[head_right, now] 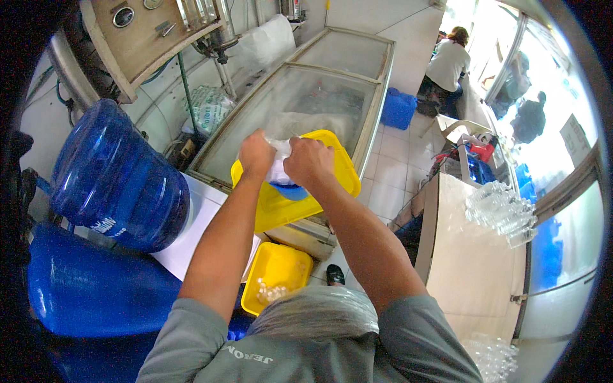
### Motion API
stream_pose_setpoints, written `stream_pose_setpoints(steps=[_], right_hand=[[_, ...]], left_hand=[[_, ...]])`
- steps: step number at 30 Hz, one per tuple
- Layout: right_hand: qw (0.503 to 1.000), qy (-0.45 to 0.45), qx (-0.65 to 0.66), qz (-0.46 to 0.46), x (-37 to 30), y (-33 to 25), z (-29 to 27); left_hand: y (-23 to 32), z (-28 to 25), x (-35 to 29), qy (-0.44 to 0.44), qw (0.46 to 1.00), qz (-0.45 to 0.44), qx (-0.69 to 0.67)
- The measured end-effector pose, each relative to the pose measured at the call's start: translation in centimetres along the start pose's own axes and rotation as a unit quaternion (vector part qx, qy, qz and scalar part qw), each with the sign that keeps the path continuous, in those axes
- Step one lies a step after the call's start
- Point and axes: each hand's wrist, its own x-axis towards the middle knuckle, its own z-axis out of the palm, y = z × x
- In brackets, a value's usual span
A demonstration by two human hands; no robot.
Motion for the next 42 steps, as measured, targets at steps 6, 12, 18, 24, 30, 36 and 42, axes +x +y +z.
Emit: stream_pose_setpoints(steps=[6, 12, 18, 24, 30, 36, 42], right_hand=[[0.989, -0.020, 0.094, -0.111, -1.6, 1.6, -1.0], [0.976, -0.130, -0.021, -0.175, -0.6, 1.7, -1.3], [0.986, -0.089, 0.034, -0.140, -0.9, 1.5, -1.2], [0.983, -0.017, 0.101, -0.154, -0.1, 3.0, -2.8], [0.973, 0.080, 0.134, -0.169, 2.0, 3.1, -7.2], [0.940, 0.149, 0.187, -0.243, 3.3, 2.7, -8.2], [0.939, 0.138, 0.218, -0.226, 3.2, 3.0, -5.9]], left_hand=[[-2.7, 0.1, 2.7, -0.021, 0.993, 0.054, -0.099], [-3.4, -0.3, 3.6, -0.043, 0.983, 0.048, -0.170], [-4.6, 0.3, 3.8, 0.029, 0.988, -0.009, -0.150], [-4.0, -1.0, 4.5, -0.050, 0.952, 0.000, -0.302], [-0.9, -7.3, 4.7, -0.161, 0.870, 0.008, -0.467], [-2.3, -9.0, 1.9, -0.093, 0.881, 0.052, -0.461], [-6.0, -6.8, -1.5, -0.114, 0.717, -0.026, -0.687]])
